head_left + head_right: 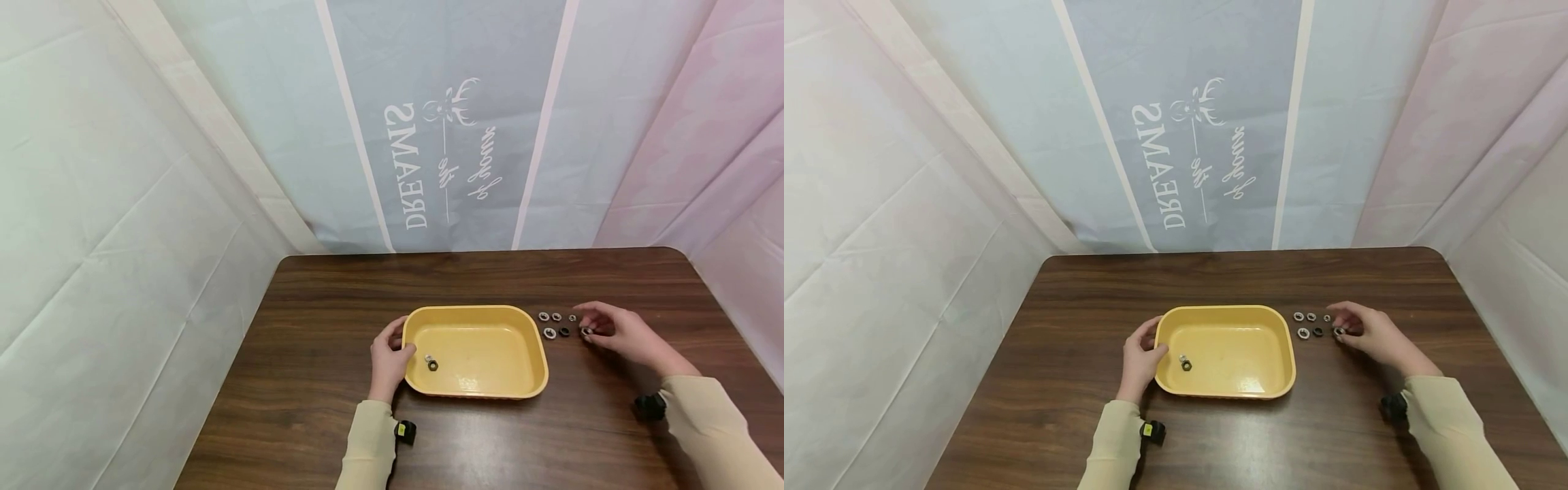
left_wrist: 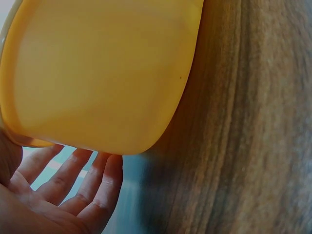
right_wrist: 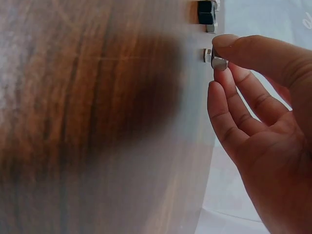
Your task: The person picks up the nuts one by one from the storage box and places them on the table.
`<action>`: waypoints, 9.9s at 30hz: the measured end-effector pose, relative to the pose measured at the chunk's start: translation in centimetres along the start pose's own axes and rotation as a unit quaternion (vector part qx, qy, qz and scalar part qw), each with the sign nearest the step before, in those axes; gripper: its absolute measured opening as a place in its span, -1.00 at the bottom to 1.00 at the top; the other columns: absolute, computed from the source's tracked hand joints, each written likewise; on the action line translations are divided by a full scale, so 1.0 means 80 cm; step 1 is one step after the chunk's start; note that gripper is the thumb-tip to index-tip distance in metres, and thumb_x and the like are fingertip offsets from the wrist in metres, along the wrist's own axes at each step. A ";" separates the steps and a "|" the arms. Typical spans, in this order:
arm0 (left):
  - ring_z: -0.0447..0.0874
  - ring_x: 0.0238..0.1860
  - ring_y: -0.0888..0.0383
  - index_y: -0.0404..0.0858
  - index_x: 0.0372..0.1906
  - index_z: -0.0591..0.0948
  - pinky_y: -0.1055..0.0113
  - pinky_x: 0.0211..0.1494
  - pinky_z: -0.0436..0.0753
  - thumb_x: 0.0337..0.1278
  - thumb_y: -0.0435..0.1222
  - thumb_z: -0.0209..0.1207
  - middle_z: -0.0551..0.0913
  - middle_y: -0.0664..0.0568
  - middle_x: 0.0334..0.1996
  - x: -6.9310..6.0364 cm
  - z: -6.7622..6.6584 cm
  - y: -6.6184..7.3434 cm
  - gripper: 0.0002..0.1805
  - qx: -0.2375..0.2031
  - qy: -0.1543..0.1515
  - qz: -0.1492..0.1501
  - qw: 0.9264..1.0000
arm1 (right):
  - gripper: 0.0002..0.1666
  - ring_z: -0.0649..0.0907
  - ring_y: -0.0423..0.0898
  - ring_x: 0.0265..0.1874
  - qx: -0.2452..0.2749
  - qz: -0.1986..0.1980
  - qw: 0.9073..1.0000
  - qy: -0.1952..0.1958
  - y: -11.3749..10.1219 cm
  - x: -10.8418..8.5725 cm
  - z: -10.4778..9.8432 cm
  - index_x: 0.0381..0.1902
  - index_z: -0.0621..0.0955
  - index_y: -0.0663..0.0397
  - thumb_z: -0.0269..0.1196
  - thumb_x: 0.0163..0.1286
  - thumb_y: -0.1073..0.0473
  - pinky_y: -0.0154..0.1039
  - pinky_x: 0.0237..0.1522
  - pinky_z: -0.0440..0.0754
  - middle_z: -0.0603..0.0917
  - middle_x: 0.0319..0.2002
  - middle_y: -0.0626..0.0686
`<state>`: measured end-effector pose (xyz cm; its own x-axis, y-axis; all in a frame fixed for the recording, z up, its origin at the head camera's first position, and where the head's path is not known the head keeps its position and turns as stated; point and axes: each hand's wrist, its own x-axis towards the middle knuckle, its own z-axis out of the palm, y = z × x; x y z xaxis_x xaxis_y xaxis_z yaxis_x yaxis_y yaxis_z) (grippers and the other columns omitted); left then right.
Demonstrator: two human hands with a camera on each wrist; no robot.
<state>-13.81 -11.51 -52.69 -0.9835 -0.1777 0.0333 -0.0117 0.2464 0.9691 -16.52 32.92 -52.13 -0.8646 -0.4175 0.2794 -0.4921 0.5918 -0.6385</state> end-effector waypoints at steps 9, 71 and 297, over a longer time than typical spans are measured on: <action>0.63 -0.31 0.13 -0.03 0.09 0.63 0.30 -0.36 0.65 -0.19 -0.58 0.18 0.65 -0.03 -0.14 -0.001 0.000 0.002 -0.37 0.005 -0.003 -0.003 1.000 | -0.36 0.63 -0.16 -0.43 0.005 -0.003 1.000 -0.004 0.005 0.002 0.006 0.01 0.53 0.33 0.37 -0.11 0.62 -0.45 -0.38 0.57 0.61 -0.40 -0.01; 0.63 -0.32 0.09 -0.08 0.08 0.64 0.29 -0.37 0.65 -0.20 -0.58 0.19 0.66 -0.07 -0.15 -0.002 -0.004 0.002 -0.38 -0.002 -0.003 0.003 1.000 | -0.32 0.64 0.01 -0.18 -0.034 -0.002 0.999 -0.011 -0.047 0.023 -0.013 0.11 0.52 0.17 0.42 -0.04 0.49 -0.51 -0.17 0.52 0.68 -0.15 0.12; 0.62 -0.30 0.08 -0.13 0.09 0.63 0.31 -0.34 0.64 -0.20 -0.60 0.21 0.65 -0.08 -0.16 -0.007 -0.002 0.008 -0.39 0.007 0.002 0.009 1.000 | -0.50 0.62 -0.09 -0.25 0.109 -0.081 0.965 -0.225 -0.166 0.143 0.068 0.01 0.55 0.06 0.28 0.12 0.52 -0.06 -0.11 0.59 0.65 -0.28 0.00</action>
<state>-13.25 -11.41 -52.07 -0.9829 -0.1769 0.0518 0.0035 0.2633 0.9647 -19.36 16.52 -44.40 -0.6229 -0.7783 0.0792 -0.5409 0.3554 -0.7623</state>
